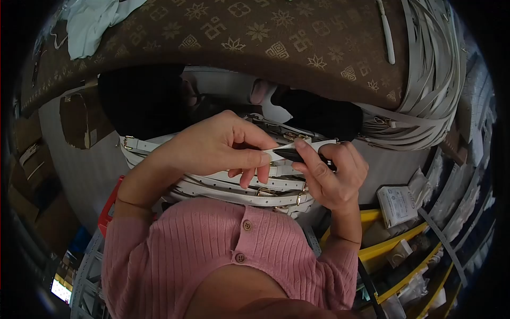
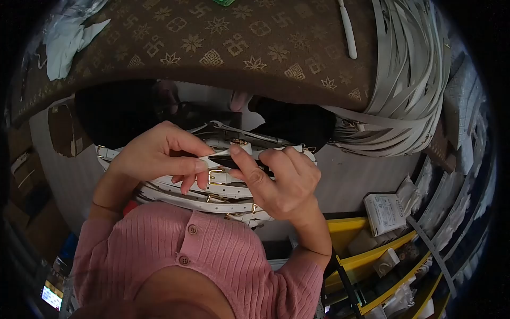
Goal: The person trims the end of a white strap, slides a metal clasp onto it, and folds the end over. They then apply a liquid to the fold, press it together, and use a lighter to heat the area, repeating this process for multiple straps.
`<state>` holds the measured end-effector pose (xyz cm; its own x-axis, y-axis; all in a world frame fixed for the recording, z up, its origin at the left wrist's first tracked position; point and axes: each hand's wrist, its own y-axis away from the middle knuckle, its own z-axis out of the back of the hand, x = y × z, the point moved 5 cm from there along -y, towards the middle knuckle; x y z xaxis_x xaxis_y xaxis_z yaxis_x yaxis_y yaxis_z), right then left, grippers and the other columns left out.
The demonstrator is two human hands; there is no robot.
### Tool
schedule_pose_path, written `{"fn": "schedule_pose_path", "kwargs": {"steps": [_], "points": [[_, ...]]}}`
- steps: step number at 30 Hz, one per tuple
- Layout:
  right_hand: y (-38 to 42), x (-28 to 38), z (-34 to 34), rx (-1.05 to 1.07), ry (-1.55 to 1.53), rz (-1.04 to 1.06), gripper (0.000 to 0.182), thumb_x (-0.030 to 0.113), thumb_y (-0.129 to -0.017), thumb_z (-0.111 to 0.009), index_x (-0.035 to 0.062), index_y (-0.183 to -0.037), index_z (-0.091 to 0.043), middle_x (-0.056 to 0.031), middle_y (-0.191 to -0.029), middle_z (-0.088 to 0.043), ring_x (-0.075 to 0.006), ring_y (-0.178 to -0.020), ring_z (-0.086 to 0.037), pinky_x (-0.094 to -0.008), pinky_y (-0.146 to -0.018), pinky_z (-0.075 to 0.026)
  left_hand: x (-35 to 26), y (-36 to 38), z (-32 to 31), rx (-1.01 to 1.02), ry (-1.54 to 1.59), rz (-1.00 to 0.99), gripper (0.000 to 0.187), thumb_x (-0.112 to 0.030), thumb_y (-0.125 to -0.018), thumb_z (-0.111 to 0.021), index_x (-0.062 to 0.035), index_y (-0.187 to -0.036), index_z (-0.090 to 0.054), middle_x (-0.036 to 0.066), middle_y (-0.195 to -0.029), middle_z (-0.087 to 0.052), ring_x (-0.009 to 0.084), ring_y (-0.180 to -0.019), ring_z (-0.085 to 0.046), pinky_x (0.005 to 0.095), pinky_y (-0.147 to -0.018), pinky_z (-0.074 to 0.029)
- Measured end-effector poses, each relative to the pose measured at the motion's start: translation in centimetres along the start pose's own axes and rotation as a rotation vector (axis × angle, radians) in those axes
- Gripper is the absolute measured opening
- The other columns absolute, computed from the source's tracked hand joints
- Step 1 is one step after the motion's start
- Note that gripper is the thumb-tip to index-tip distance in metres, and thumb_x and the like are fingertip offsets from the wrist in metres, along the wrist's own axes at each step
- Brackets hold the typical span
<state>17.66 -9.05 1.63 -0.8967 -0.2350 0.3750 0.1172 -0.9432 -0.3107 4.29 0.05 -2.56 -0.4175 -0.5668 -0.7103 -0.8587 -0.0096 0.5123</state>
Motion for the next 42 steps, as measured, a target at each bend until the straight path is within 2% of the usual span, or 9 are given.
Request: {"fn": "schedule_pose_path", "kwargs": {"steps": [12,20,24,26,29,33,39,40,42], "points": [[0.2,-0.5,0.3,-0.054,0.032,0.052,0.037,0.025,-0.062,-0.070,0.0143,-0.097,-0.066,0.0009,-0.063,-0.041,-0.0126,-0.049,-0.038,-0.0239,-0.041,-0.030,0.1,0.0,0.0,-0.019,0.003,0.009,0.023,-0.007,-0.083,-0.050,0.0018,-0.101,-0.060,0.005,-0.071,-0.062,0.0073,-0.053,-0.054,0.0193,-0.048,-0.041],[-3.2,-6.4,2.1,-0.204,0.041,-0.519,0.036,0.011,-0.077,-0.062,0.0044,-0.112,-0.056,-0.0069,-0.078,-0.050,-0.0150,-0.063,-0.045,-0.0262,-0.058,-0.039,-0.2,0.1,0.0,-0.027,0.010,-0.055,0.018,-0.006,-0.082,-0.051,0.0057,-0.092,-0.061,0.007,-0.073,-0.063,0.0071,-0.052,-0.055,0.0177,-0.046,-0.039],[-6.1,-6.2,2.0,-0.463,0.210,-0.112,0.041,0.013,-0.076,-0.063,0.0041,-0.115,-0.053,-0.0091,-0.083,-0.052,-0.0207,-0.071,-0.051,-0.0303,-0.071,-0.041,0.0,0.0,0.0,-0.067,0.030,-0.044,0.016,-0.006,-0.083,-0.051,0.0048,-0.090,-0.061,0.007,-0.073,-0.062,0.0068,-0.052,-0.053,0.0176,-0.045,-0.038],[-7.0,-2.8,1.5,-0.125,0.016,0.066,0.040,0.021,-0.076,-0.063,0.0054,-0.112,-0.055,-0.0103,-0.094,-0.056,-0.0228,-0.088,-0.054,-0.0323,-0.082,-0.043,0.1,0.0,0.2,-0.094,-0.077,-0.042,0.017,-0.010,-0.084,-0.052,0.0008,-0.087,-0.063,0.003,-0.067,-0.060,0.0066,-0.052,-0.052,0.0208,-0.047,-0.039],[-4.5,0.1,-2.2,0.480,-0.440,0.024,0.027,0.018,-0.070,-0.064,0.0015,-0.090,-0.058,-0.0105,-0.073,-0.054,-0.0289,-0.071,-0.053,-0.0356,-0.069,-0.043,-0.5,-0.1,0.3,-0.229,-0.358,-0.237,0.014,-0.012,-0.082,-0.056,0.0005,-0.082,-0.063,0.005,-0.067,-0.058,0.0113,-0.054,-0.053,0.0239,-0.049,-0.040],[-0.9,-1.1,-0.3,0.468,-0.186,-0.013,0.022,0.014,-0.066,-0.065,0.0018,-0.083,-0.059,-0.0084,-0.067,-0.053,-0.0264,-0.065,-0.053,-0.0352,-0.065,-0.042,-1.2,1.1,-0.5,-0.308,-0.830,-0.540,0.017,-0.011,-0.078,-0.059,-0.0004,-0.091,-0.062,0.008,-0.068,-0.056,0.0182,-0.059,-0.053,0.0267,-0.052,-0.040],[11.8,-6.2,9.9,-0.357,0.516,-0.601,0.021,-0.005,-0.061,-0.061,0.0015,-0.081,-0.060,-0.0079,-0.067,-0.050,-0.0237,-0.063,-0.051,-0.0329,-0.061,-0.042,-1.2,7.5,2.0,-0.144,-0.777,-0.256,0.041,0.000,-0.071,-0.061,-0.0044,-0.112,-0.056,0.010,-0.067,-0.055,0.0193,-0.061,-0.054,0.0293,-0.052,-0.040],[14.6,-6.4,11.1,-0.356,0.521,-0.614,0.021,-0.005,-0.061,-0.061,0.0015,-0.081,-0.060,-0.0079,-0.067,-0.050,-0.0237,-0.063,-0.051,-0.0329,-0.061,-0.042,-1.3,8.9,2.1,-0.099,-0.762,-0.232,0.042,0.001,-0.070,-0.061,-0.0048,-0.111,-0.057,0.010,-0.067,-0.055,0.0182,-0.060,-0.054,0.0296,-0.052,-0.040],[21.2,-8.2,11.3,0.076,0.415,-1.252,0.021,-0.002,-0.066,-0.062,0.0001,-0.087,-0.060,-0.0096,-0.069,-0.054,-0.0233,-0.063,-0.053,-0.0308,-0.059,-0.044,-0.5,11.6,2.1,-0.052,-0.758,-0.225,0.043,0.002,-0.069,-0.061,-0.0053,-0.111,-0.058,0.010,-0.066,-0.055,0.0171,-0.059,-0.054,0.0299,-0.052,-0.041]]}}
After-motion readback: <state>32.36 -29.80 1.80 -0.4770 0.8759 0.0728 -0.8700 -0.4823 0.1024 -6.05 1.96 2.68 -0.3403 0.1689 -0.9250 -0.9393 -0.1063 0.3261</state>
